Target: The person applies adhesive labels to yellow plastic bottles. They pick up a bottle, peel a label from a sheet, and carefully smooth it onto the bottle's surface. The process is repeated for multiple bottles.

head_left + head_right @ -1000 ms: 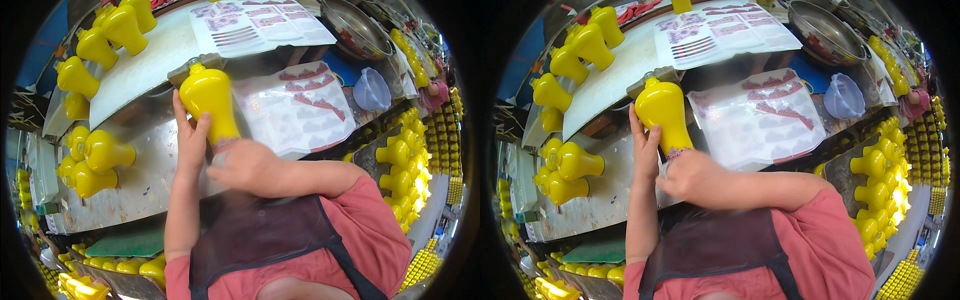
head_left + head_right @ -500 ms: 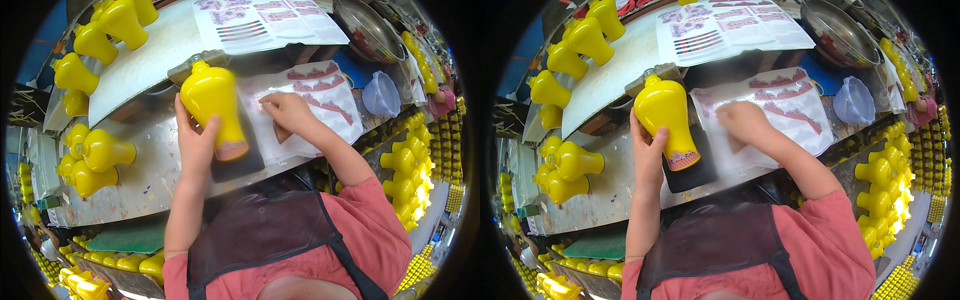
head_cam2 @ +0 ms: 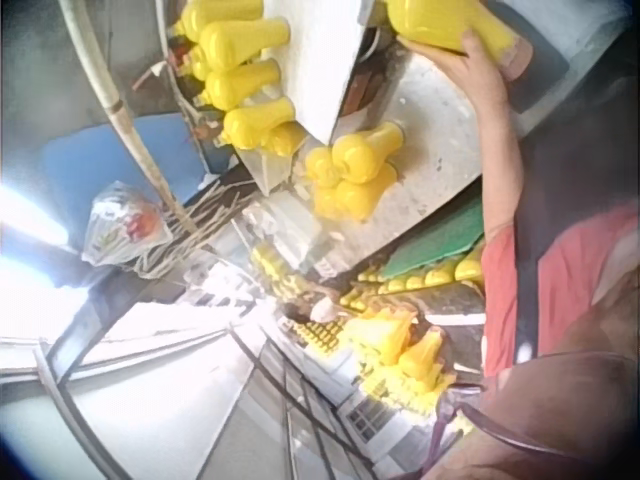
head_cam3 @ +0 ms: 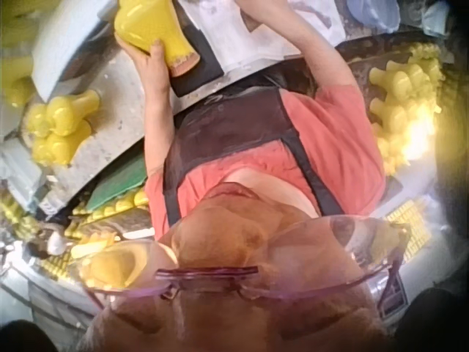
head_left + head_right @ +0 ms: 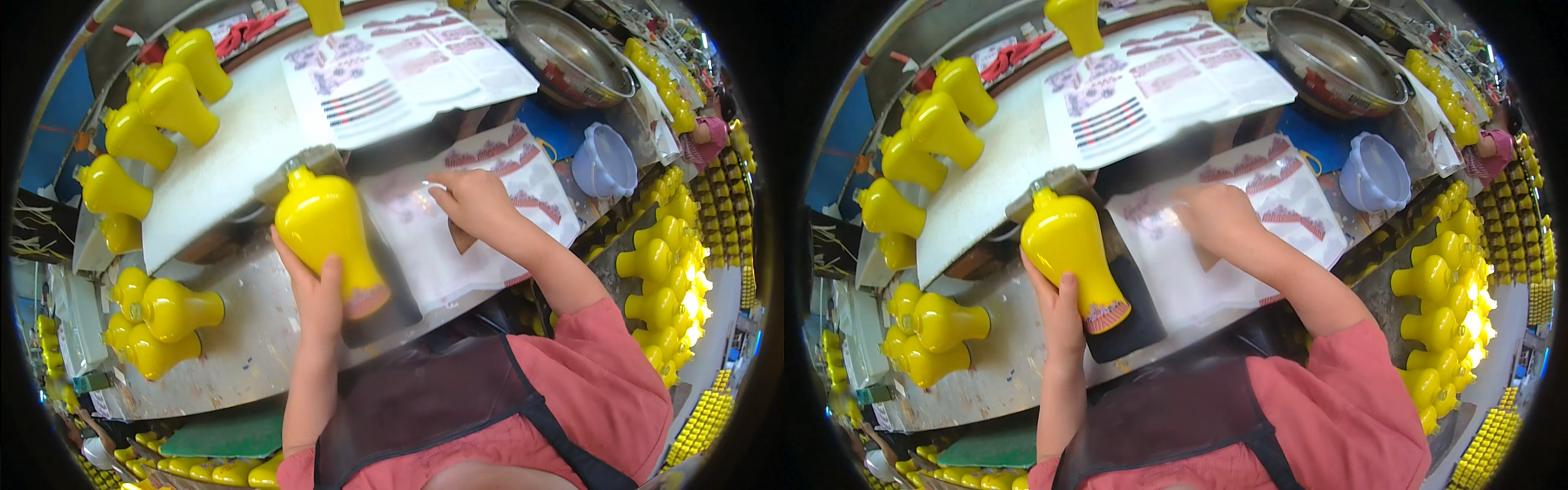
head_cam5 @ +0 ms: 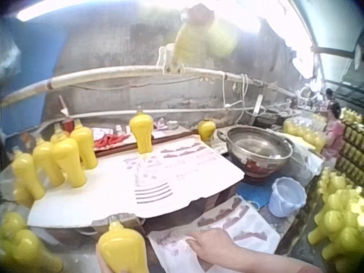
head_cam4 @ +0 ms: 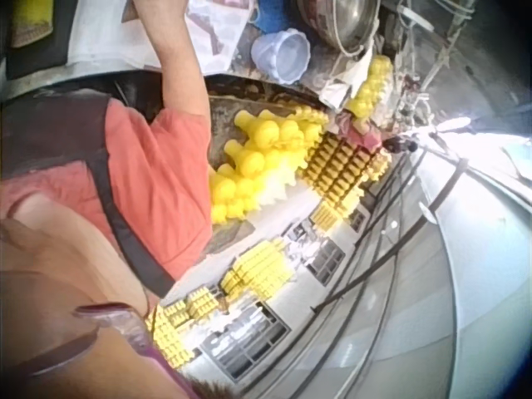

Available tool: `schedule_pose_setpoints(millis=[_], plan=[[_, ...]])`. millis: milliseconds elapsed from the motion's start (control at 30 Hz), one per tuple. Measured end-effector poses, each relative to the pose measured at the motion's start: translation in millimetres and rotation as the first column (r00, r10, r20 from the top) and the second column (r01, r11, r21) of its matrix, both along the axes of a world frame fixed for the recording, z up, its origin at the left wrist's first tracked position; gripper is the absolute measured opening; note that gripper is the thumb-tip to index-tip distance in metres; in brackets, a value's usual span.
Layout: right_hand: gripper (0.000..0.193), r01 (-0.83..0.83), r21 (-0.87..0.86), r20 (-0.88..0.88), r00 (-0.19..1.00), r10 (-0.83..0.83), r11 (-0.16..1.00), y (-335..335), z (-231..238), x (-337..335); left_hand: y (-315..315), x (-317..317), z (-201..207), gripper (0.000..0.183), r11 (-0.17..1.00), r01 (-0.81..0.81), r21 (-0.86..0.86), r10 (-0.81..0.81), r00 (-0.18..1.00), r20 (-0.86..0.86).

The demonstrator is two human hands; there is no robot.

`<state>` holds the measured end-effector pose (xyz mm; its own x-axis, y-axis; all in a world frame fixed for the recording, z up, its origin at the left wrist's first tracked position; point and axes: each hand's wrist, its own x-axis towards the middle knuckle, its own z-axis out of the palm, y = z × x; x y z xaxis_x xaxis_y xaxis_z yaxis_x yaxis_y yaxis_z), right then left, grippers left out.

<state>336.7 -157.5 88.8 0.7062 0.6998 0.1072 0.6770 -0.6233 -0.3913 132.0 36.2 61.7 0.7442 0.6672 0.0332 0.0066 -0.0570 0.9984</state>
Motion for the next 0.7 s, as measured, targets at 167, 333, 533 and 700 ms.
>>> schedule_pose_setpoints(millis=[167,333,533,700], plan=[[0.020,-0.076,0.400,0.310,0.949,-0.056,0.913,22,30,52,6,-3,-2,0.087,0.980,0.087,-0.178,-0.080,0.996,0.044],[0.027,-0.005,0.238,0.368,0.926,-0.085,0.971,56,47,116,4,-3,-8,0.085,0.986,0.072,-0.153,-0.065,0.997,0.053],[0.028,0.044,-0.040,0.236,0.971,-0.033,0.998,89,60,135,5,-3,-8,0.088,0.987,0.063,-0.146,-0.055,0.997,0.060],[0.020,-0.083,0.080,0.166,0.984,0.069,0.993,67,51,83,3,-3,-10,0.091,0.990,0.033,-0.138,-0.031,0.999,0.017]])
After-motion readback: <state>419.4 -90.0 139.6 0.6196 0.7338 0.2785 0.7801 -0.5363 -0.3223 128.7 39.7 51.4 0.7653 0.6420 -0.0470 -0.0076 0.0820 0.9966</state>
